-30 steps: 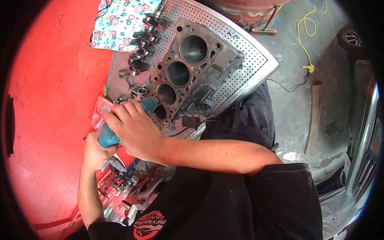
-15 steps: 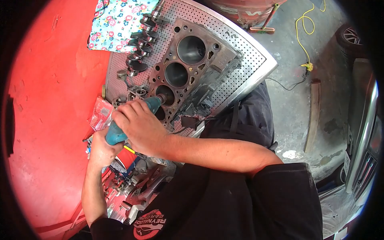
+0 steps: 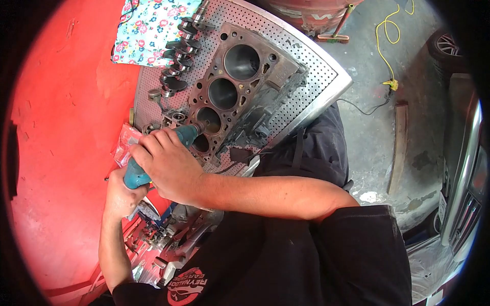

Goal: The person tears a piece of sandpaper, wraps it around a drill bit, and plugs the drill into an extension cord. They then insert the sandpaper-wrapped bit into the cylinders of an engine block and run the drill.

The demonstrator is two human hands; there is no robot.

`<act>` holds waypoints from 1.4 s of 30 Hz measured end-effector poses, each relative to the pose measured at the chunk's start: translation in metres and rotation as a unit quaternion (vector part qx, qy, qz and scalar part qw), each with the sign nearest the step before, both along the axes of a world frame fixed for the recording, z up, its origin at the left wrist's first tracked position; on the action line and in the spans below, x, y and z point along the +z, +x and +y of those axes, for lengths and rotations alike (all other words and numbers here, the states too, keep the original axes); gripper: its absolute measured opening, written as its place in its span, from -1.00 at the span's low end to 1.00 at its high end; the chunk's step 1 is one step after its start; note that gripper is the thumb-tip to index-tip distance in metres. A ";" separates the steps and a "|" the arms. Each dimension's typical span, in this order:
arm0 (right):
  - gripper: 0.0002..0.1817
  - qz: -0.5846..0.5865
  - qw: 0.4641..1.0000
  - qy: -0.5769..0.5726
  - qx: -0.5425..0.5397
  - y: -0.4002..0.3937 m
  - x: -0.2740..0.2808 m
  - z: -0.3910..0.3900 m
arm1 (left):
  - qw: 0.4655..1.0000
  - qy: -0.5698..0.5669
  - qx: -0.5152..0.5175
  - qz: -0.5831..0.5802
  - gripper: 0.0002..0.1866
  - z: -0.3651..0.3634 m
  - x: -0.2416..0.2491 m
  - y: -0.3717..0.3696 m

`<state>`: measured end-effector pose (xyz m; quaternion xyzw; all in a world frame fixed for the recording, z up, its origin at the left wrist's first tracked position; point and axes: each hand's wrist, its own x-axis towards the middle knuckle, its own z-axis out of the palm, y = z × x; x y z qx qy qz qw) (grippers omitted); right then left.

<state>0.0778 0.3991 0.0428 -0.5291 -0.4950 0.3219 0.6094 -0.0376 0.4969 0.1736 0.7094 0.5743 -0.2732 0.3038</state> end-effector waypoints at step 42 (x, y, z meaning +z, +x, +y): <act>-0.38 -0.425 0.746 -0.369 0.356 0.011 -0.061 0.003 | 0.357 0.143 0.480 -0.789 -0.09 -0.325 -0.159 -0.177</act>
